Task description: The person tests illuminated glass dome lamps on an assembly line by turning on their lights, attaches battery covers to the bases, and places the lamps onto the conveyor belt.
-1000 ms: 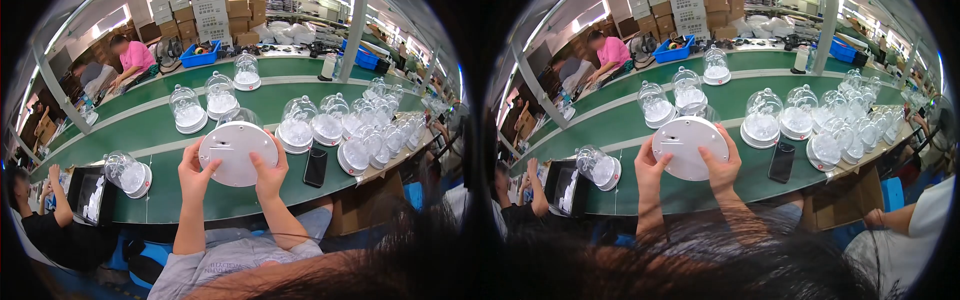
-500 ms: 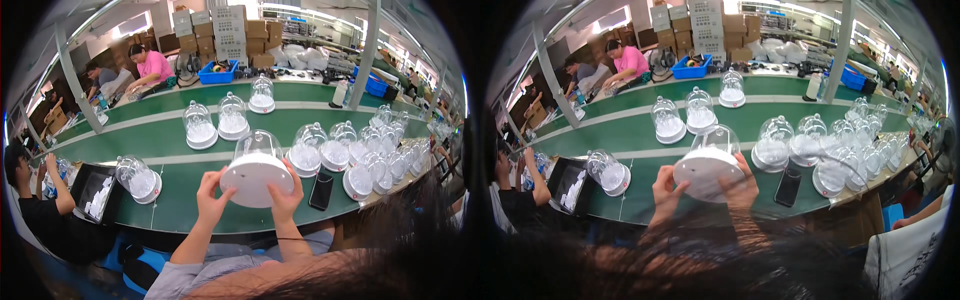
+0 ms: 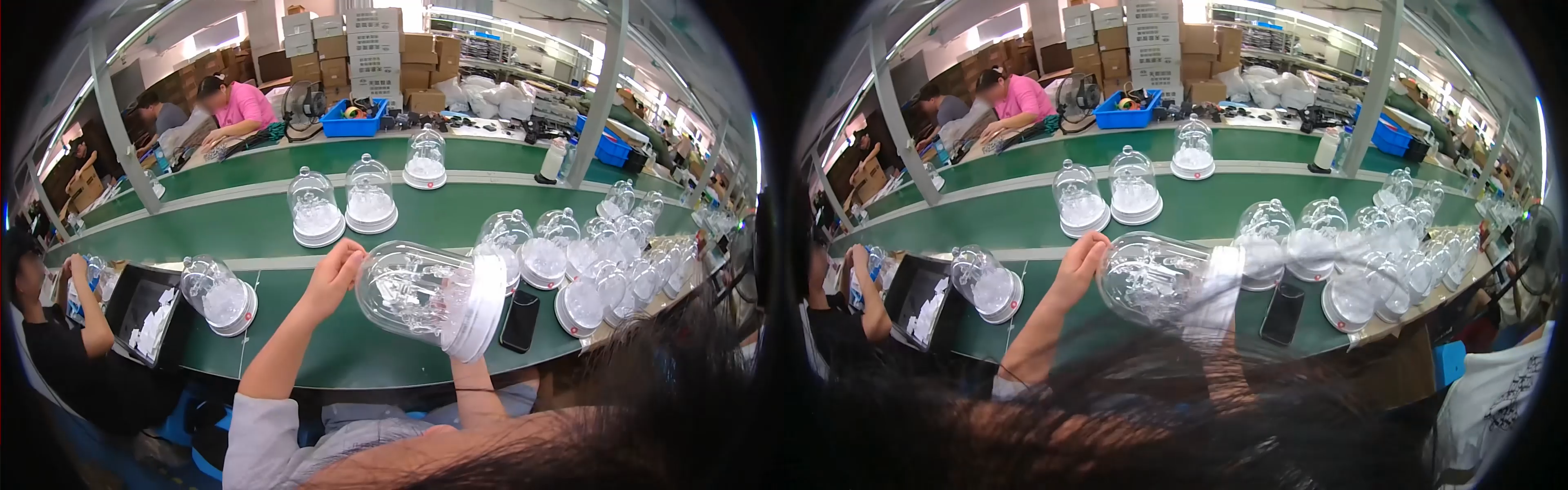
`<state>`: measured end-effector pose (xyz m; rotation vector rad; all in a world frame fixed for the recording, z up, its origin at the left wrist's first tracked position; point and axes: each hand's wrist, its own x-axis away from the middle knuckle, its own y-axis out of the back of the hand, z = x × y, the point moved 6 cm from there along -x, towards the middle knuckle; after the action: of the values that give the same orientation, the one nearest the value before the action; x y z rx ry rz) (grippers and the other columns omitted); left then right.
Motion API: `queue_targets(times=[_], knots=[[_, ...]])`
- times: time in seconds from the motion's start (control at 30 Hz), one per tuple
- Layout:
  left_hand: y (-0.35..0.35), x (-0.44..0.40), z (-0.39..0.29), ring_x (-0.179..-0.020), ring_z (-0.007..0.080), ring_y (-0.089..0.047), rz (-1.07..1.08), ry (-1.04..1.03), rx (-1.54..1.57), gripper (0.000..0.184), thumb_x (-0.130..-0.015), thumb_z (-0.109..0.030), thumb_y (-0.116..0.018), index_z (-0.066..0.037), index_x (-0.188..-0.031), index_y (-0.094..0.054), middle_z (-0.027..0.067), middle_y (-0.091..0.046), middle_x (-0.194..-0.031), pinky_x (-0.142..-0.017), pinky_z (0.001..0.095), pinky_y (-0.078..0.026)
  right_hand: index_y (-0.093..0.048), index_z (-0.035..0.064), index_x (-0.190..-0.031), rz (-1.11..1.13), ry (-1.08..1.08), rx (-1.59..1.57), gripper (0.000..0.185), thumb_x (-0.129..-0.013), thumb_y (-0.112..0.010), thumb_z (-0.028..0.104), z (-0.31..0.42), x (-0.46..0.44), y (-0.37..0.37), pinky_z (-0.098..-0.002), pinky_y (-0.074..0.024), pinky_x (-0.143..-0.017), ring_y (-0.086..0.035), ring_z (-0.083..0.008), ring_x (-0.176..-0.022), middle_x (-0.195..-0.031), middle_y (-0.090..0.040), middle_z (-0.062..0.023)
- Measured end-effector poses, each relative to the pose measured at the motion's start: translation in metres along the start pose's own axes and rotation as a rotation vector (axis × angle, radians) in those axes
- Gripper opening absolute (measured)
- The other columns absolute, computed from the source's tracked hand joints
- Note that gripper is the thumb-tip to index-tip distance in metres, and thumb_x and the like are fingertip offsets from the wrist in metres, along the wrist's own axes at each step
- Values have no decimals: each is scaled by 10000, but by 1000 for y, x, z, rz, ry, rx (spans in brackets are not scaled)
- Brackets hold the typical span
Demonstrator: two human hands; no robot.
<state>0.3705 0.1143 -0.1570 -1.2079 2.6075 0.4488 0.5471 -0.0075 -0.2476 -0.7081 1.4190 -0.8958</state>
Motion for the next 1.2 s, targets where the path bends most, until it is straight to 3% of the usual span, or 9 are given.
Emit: queue_targets(times=[0.13, 0.3, 0.43, 0.5, 0.67, 0.8, 0.87, 0.97, 1.2], knots=[[21, 3, -45, -563, 52, -420, -112, -133, -237, 110, -958, -138, -490, -37, -977, -452, 2, -486, -614, -491, 242, -340, -382, 88, -1388, -199, -58, 246, 545, -927, -538, 334, -24, -21, 12, -434, -393, -1033, -457, -274, -1241, -1344, -467, -155], [46, -27, -150, -560, 276, -600, -34, -418, -1014, 129, -878, -128, -557, -67, -961, -479, 116, -584, -626, -530, 381, -448, -304, 93, -1433, -575, -127, 465, 522, -953, -483, 196, -24, -7, 60, -400, -336, -1084, -433, -276, -1257, -1386, -422, -178], [112, -76, -144, -706, 339, -647, -78, -206, -1599, 172, -857, -207, -524, -85, -979, -520, 156, -655, -751, -635, 454, -502, -308, 70, -1422, -674, -144, 547, 543, -915, -501, 92, -18, 0, 83, -370, -397, -1020, -474, -254, -1208, -1369, -441, -169], [161, -93, -151, -772, 353, -658, -325, -86, -1684, 210, -856, -230, -495, -101, -1014, -545, 184, -664, -835, -693, 464, -519, -337, 66, -1404, -667, -149, 587, 522, -910, -505, 82, -17, -1, 84, -355, -417, -989, -495, -240, -1183, -1349, -463, -162], [320, -139, -66, -939, 365, -643, -426, 352, -1776, 333, -838, -268, -555, -59, -1096, -549, 199, -657, -1027, -789, 475, -513, -419, 54, -1343, -744, -181, 711, 455, -898, -513, 56, -21, 0, 90, -314, -460, -906, -557, -196, -1088, -1275, -534, -133], [362, -140, 13, -1024, 335, -626, -606, 572, -1582, 371, -831, -312, -623, -72, -1107, -564, 176, -649, -1090, -848, 448, -504, -460, 45, -1286, -763, -189, 772, 400, -890, -516, 47, -23, -3, 94, -304, -471, -861, -577, -174, -1020, -1233, -560, -116], [377, -138, 56, -1058, 340, -610, -663, 556, -1519, 386, -830, -314, -628, -67, -1119, -558, 181, -630, -1132, -855, 455, -502, -473, 41, -1258, -574, -179, 1033, 374, -887, -515, 42, -16, 3, 112, -307, -470, -844, -576, -172, -1001, -1221, -562, -117], [393, -142, 108, -1061, 361, -604, -711, 632, -1419, 313, -897, -272, -511, -57, -1119, -558, 188, -625, -1137, -839, 471, -505, -471, 42, -1262, -730, -175, 683, 372, -892, -509, 51, -17, 6, 119, -321, -465, -850, -562, -184, -993, -1226, -551, -133], [351, -193, 77, -945, 364, -640, -463, 401, -1678, 317, -924, -320, -453, -73, -1055, -601, 176, -656, -1057, -777, 476, -516, -464, 41, -1255, -718, -164, 747, 371, -888, -514, 46, -17, 4, 110, -313, -467, -833, -555, -180, -962, -1186, -565, -124]])
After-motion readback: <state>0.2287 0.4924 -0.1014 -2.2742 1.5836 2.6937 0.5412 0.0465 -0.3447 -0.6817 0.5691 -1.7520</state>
